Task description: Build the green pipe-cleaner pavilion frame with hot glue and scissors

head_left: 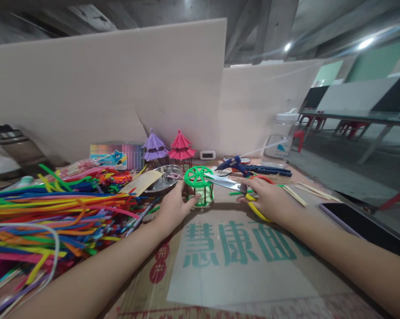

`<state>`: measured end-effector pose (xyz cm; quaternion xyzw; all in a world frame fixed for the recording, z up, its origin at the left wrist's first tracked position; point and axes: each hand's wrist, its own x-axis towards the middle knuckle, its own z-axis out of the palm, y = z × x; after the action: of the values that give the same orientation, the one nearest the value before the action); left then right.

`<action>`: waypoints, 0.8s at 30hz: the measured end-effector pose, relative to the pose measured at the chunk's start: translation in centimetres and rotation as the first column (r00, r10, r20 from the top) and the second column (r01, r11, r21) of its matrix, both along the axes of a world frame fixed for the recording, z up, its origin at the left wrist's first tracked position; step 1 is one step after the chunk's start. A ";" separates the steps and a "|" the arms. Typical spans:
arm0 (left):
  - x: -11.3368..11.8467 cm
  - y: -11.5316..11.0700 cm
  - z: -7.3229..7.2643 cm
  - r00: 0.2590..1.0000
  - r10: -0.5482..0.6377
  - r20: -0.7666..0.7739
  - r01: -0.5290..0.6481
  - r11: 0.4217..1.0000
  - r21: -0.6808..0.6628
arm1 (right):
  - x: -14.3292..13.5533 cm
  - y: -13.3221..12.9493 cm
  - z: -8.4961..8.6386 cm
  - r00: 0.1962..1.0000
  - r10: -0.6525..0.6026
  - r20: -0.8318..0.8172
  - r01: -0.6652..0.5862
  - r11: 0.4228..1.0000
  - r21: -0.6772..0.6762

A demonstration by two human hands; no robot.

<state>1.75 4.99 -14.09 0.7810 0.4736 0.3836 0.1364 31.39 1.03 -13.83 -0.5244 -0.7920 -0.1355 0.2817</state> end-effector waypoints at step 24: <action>0.1 0.7 0.1 0.994 -0.003 0.108 0.012 0.997 -0.080 | 3.5 3.6 0.5 0.994 -0.109 0.011 0.105 0.918 -0.383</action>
<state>1.88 5.67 -14.01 0.7549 0.4775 0.4054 0.1945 34.87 4.67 -13.31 -0.6126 -0.7718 0.0093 0.1703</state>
